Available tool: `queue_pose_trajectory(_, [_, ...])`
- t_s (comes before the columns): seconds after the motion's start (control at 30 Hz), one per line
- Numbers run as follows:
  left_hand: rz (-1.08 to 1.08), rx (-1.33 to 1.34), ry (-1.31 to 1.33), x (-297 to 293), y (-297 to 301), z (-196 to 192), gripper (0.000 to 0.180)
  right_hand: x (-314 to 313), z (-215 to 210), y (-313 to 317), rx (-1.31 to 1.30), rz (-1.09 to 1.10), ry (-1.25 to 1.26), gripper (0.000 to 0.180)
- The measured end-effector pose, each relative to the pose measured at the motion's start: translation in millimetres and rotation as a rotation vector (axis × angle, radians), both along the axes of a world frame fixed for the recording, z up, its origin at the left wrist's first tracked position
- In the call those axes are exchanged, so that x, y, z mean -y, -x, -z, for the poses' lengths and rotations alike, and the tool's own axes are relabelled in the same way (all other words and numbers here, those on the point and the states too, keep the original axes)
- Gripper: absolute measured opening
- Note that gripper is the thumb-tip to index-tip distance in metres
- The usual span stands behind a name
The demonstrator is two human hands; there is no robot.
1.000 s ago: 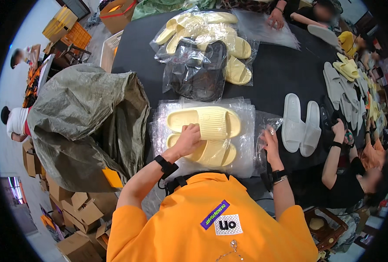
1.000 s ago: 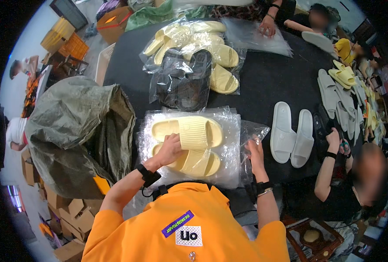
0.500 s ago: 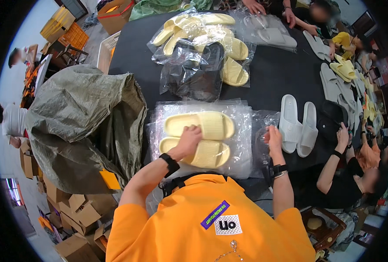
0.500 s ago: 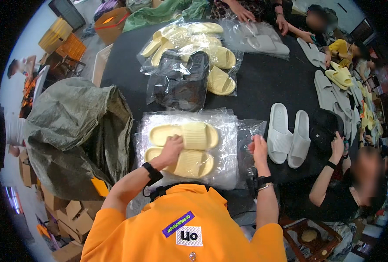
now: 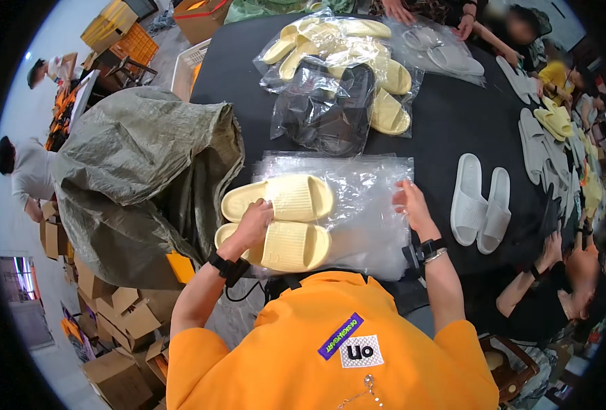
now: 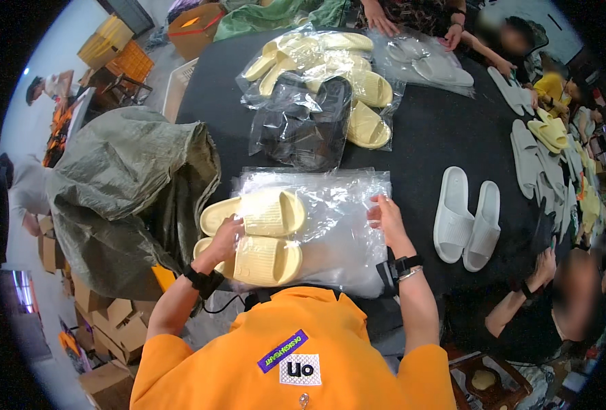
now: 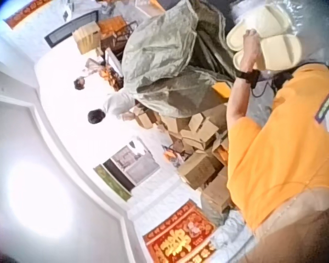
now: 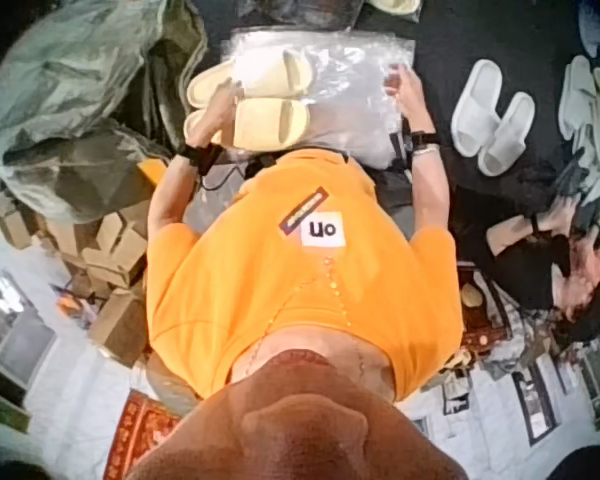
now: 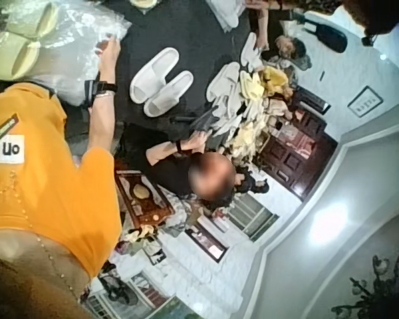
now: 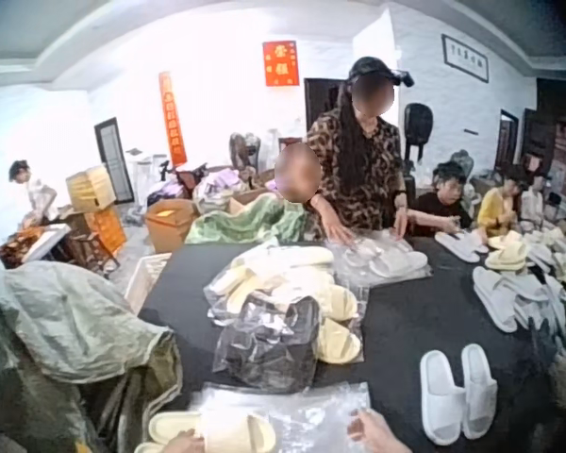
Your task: Packing pairs of slippers into plastic bags in a manufacturing setting.
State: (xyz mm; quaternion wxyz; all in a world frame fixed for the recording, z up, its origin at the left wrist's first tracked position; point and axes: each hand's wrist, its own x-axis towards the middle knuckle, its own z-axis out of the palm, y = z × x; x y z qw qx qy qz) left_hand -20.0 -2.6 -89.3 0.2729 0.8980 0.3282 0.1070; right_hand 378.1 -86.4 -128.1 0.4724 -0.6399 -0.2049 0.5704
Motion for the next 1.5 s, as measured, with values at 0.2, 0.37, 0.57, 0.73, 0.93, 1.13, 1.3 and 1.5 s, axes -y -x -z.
queue_pose_trajectory(0.2, [-0.103,0.172,0.173,12,-31,-13,0.041,-30,-4,50,0.096,-0.152,0.045,0.037])
queue_pose_trajectory(0.37, [-0.206,-0.037,0.071,11,-31,37,0.033,-44,-7,42,0.219,-0.168,0.036,0.046])
queue_pose_trajectory(0.57, [0.075,0.142,-0.14,13,-39,39,0.035,2,12,11,0.303,-0.239,0.143,0.046])
queue_pose_trajectory(0.73, [0.121,-0.016,-0.184,27,-61,31,0.034,12,22,25,0.178,-0.2,0.101,0.034])
queue_pose_trajectory(0.93, [0.073,-0.186,-0.263,24,-94,48,0.027,6,35,31,0.233,-0.186,0.094,0.026])
queue_pose_trajectory(1.13, [-0.048,-0.041,-0.061,19,-107,57,0.035,42,24,20,0.375,-0.212,0.145,0.022])
queue_pose_trajectory(1.3, [0.09,0.02,-0.186,30,-106,48,0.027,66,21,29,0.393,-0.132,0.136,0.017])
queue_pose_trajectory(1.5, [-0.021,0.057,-0.225,17,-77,50,0.026,103,26,33,0.516,-0.014,0.099,0.018])
